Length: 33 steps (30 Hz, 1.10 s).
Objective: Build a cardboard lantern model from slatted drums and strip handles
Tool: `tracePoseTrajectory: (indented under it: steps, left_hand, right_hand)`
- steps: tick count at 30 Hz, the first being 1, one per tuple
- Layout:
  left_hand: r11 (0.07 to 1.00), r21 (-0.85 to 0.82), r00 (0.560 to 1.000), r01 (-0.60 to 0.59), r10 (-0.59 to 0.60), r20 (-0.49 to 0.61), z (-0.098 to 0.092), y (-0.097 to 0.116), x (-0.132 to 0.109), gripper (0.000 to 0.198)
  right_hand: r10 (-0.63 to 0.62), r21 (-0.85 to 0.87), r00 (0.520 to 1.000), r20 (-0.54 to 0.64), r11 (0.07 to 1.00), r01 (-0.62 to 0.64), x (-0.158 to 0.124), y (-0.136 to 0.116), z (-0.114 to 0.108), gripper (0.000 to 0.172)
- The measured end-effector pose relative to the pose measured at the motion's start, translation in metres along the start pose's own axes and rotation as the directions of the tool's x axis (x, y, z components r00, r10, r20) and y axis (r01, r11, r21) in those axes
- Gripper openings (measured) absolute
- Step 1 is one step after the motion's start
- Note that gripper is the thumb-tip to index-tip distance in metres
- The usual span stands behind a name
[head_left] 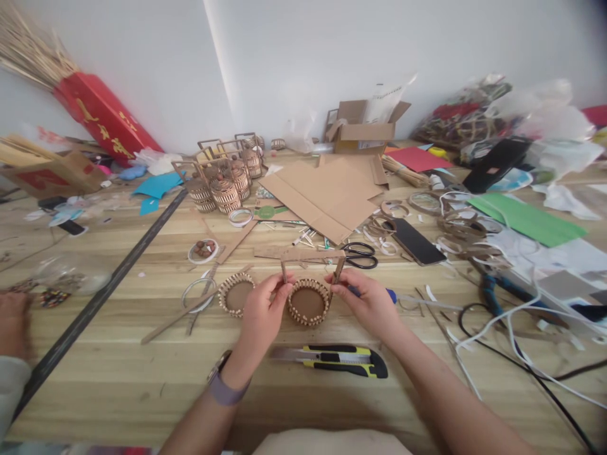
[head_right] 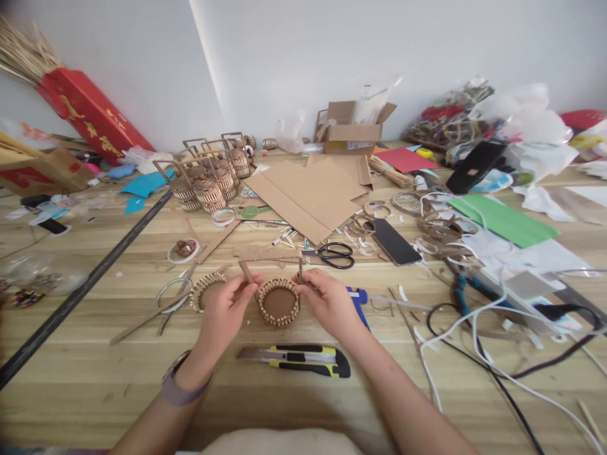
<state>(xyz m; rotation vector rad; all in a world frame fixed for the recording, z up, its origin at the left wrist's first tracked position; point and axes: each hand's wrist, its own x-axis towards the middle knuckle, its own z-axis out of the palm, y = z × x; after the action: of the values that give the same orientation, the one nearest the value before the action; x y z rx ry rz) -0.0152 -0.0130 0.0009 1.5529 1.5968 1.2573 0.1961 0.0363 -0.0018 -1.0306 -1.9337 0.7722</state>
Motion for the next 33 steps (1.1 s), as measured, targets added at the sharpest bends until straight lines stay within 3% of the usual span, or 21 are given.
tracePoseTrajectory:
  steps: [7, 16, 19, 21, 23, 25, 27, 29, 33]
  left_hand:
    - [0.998, -0.048, 0.999, 0.044, -0.045, -0.015, 0.0, -0.007, -0.006, 0.033]
    - [0.997, -0.074, 0.999, 0.035, -0.035, 0.002, 0.001, -0.011, -0.011, 0.03]
    - [1.0, -0.013, 1.0, 0.01, -0.01, -0.026, -0.004, -0.01, -0.014, 0.034]
    - [0.989, 0.138, 0.993, -0.057, 0.07, -0.092, -0.013, -0.01, -0.018, 0.036]
    - [0.921, 0.354, 0.965, -0.163, 0.223, -0.135, -0.027, -0.012, -0.022, 0.032]
    - [0.812, 0.535, 0.936, -0.231, 0.336, -0.105, -0.041, -0.017, -0.026, 0.027]
    - [0.7, 0.675, 0.937, -0.233, 0.348, -0.037, -0.052, -0.024, -0.031, 0.025]
    - [0.59, 0.784, 0.951, -0.194, 0.31, 0.002, -0.057, -0.03, -0.035, 0.022]
    - [0.444, 0.878, 0.96, -0.179, 0.275, 0.057, -0.056, -0.036, -0.04, 0.021]
  right_hand:
    - [0.058, 0.095, 0.998, -0.023, 0.994, -0.055, -0.008, 0.008, 0.0, 0.023]
    - [0.199, 0.252, 0.968, 0.15, 0.94, -0.232, -0.015, 0.008, -0.001, 0.033]
    - [0.251, 0.195, 0.967, 0.054, 0.947, -0.256, -0.017, 0.011, -0.003, 0.032]
    - [0.277, 0.112, 0.959, -0.055, 0.957, -0.269, -0.02, 0.012, -0.006, 0.028]
    - [0.272, 0.024, 0.951, -0.146, 0.962, -0.272, -0.022, 0.01, -0.009, 0.024]
    - [0.248, -0.028, 0.947, -0.204, 0.966, -0.258, -0.025, 0.006, -0.011, 0.03]
    - [0.231, -0.027, 0.944, -0.236, 0.969, -0.244, -0.025, 0.001, -0.011, 0.037]
    - [0.229, -0.003, 0.946, -0.231, 0.972, -0.236, -0.024, -0.003, -0.009, 0.031]
    - [0.192, 0.035, 0.971, -0.143, 0.981, -0.189, -0.016, -0.01, -0.002, 0.033]
